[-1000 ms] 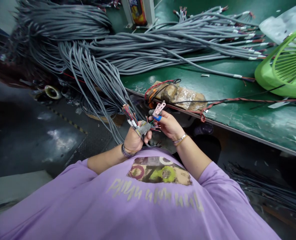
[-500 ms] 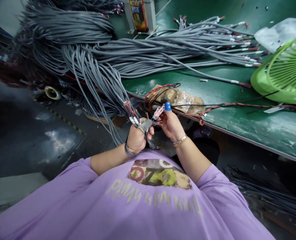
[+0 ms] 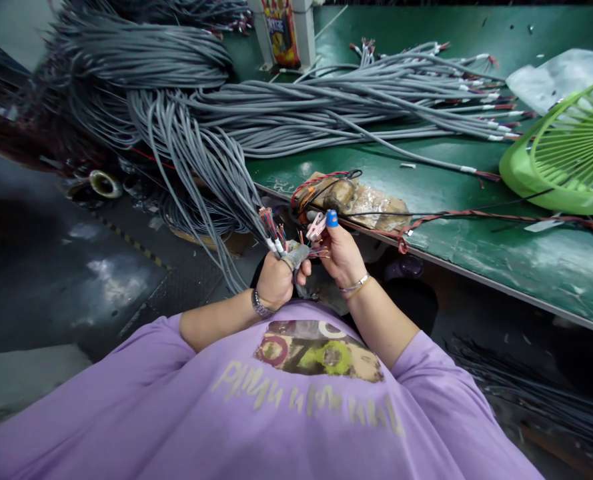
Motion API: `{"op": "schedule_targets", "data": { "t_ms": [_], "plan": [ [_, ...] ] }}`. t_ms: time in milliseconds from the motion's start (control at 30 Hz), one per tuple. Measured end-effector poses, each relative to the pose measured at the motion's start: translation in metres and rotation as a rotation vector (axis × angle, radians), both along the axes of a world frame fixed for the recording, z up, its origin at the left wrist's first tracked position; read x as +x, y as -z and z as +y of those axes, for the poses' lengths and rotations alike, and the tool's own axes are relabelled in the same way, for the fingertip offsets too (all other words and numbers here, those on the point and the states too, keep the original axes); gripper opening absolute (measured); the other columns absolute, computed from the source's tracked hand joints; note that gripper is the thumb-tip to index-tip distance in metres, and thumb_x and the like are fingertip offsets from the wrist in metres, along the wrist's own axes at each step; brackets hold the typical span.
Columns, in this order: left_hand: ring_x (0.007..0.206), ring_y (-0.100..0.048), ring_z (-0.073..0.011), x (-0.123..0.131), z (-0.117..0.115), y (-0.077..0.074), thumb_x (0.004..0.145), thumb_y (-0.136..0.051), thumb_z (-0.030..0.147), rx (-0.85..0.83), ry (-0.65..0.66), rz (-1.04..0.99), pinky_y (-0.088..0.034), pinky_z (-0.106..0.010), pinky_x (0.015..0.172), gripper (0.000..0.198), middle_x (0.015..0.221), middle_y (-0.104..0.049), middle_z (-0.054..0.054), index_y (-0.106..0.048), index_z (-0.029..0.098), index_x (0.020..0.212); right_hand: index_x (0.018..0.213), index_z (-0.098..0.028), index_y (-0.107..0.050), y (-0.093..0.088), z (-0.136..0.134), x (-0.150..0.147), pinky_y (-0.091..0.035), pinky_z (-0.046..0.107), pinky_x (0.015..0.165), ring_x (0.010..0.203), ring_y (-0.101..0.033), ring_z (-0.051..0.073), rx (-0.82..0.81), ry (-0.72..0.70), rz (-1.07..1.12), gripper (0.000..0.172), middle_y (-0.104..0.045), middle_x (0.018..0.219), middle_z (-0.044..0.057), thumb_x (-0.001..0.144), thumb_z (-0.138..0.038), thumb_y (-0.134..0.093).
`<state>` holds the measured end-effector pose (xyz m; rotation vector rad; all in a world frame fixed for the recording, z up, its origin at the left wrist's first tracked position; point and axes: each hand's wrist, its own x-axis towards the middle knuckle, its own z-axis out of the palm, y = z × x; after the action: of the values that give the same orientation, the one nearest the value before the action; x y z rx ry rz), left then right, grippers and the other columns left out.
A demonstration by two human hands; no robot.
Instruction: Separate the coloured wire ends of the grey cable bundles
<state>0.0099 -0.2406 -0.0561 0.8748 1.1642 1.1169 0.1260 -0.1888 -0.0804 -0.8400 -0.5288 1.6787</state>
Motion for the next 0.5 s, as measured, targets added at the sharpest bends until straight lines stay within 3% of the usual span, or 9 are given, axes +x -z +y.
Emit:
{"op": "schedule_targets", "data": {
  "t_ms": [133, 300, 500],
  "plan": [
    [0.034, -0.045, -0.0051, -0.002, -0.001, 0.000, 0.073, -0.074, 0.051, 0.004, -0.003, 0.002, -0.030, -0.019, 0.036, 0.040, 0.050, -0.059, 0.003, -0.053, 0.018, 0.062, 0.087, -0.022, -0.067, 0.001, -0.003, 0.003, -0.048, 0.025, 0.058, 0.060, -0.057, 0.012, 0.019, -0.041, 0.021, 0.055, -0.066, 0.071, -0.001, 0.073, -0.075, -0.071],
    [0.034, -0.045, -0.0051, -0.009, -0.006, 0.005, 0.075, -0.073, 0.054, 0.013, 0.023, 0.020, -0.031, -0.019, 0.036, 0.042, 0.051, -0.060, 0.003, -0.054, 0.018, 0.062, 0.083, -0.021, -0.068, 0.004, -0.009, 0.024, -0.050, 0.024, 0.055, 0.056, -0.057, 0.011, 0.010, -0.235, 0.008, 0.058, -0.068, 0.072, 0.001, 0.076, -0.079, -0.064],
    [0.035, -0.047, -0.0055, -0.018, -0.013, 0.014, 0.077, -0.072, 0.059, 0.075, 0.088, 0.106, -0.033, -0.020, 0.037, 0.047, 0.052, -0.062, 0.001, -0.056, 0.018, 0.061, 0.082, -0.018, -0.071, 0.005, -0.017, 0.042, -0.051, 0.025, 0.055, 0.059, -0.061, 0.013, 0.010, -0.419, -0.103, 0.054, -0.071, 0.075, 0.004, 0.060, -0.066, -0.085]
  ]
}}
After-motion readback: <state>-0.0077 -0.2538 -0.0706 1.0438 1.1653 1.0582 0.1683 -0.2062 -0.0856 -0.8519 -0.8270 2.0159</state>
